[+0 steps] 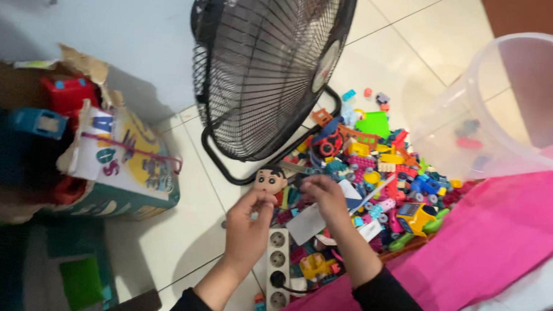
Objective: The person sits on the floor and sorts a large pile of colorful plastic building blocks and small toys. They pick up various items, including a blue toy car, a doll head, and a blue baseplate, and place them into a clear plastic bucket. The person continues to gather blocks from the floor and transfer them into the bucket.
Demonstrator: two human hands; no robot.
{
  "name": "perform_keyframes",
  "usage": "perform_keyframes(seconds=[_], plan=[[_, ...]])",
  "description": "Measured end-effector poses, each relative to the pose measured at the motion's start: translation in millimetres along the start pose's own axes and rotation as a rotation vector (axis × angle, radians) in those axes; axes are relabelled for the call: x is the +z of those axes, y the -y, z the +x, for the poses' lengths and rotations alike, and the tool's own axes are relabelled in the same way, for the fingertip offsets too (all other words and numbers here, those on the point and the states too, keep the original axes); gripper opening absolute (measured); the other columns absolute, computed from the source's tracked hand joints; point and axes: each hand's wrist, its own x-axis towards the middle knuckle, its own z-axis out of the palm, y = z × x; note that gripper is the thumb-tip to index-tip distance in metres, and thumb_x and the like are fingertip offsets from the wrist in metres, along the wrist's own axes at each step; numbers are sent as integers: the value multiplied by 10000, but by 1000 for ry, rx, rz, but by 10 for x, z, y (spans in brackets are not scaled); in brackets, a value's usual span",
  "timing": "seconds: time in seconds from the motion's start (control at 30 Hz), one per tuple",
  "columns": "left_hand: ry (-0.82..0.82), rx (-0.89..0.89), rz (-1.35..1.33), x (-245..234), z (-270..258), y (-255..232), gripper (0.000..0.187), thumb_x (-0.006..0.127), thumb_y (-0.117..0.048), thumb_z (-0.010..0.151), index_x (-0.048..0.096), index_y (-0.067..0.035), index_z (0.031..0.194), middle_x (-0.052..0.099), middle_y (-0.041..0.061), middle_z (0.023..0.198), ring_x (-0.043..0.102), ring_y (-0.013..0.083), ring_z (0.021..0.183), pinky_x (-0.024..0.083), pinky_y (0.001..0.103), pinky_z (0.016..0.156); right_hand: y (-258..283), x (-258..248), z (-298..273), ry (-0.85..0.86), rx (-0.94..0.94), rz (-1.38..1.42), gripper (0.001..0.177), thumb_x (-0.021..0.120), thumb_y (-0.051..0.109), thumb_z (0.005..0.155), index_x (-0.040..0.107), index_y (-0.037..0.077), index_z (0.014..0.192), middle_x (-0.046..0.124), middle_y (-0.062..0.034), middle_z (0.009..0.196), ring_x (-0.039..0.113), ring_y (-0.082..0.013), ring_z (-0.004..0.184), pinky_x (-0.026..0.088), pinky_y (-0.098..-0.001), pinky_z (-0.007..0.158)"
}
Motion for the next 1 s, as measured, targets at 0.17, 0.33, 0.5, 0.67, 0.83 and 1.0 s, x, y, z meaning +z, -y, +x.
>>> perform_keyframes(seconds=[0.17,0.33,0.5,0.67,0.83,1.0], plan=[[138,-171,-23,296,-49,120,67,638,-38,924,699,-13,936,706,5,807,624,64,714,508,236,660,52,-952,221,-242,-368,-785,170,710,172,887,733,41,992,738,-105,876,719,-227,819,563,-363,759],[207,-250,-3,411,-85,151,87,636,-63,921,707,-18,944,713,4,790,631,57,694,508,238,638,468,-1556,568,-400,-378,-1172,455,806,214,770,688,69,1185,630,-241,1247,643,-421,1126,522,-486,967],[229,-232,30,387,-135,167,102,618,-53,912,702,-15,956,715,18,815,629,65,715,513,242,651,632,-1487,773,-86,-362,-1166,925,859,261,677,439,218,1501,226,-256,1624,488,-472,1323,444,-485,1073],[241,-268,74,353,-141,167,97,616,-56,914,700,-21,947,713,20,817,644,85,722,521,254,671,721,-1240,871,61,-240,-1623,850,862,313,739,469,360,1491,158,-214,1645,405,-464,1388,418,-502,1075],[257,-230,67,345,-151,167,90,611,-48,918,688,-22,956,714,17,852,652,80,759,522,248,695,562,-1314,951,145,-116,-1594,638,826,186,750,602,281,1340,346,-185,1582,595,-408,1256,509,-454,1044],[254,-291,31,329,-151,222,87,614,-53,926,692,-25,954,700,12,829,625,68,728,507,240,665,524,-1544,882,21,-490,-1161,608,875,88,602,639,111,1162,604,-208,1272,641,-377,1134,555,-437,948]])
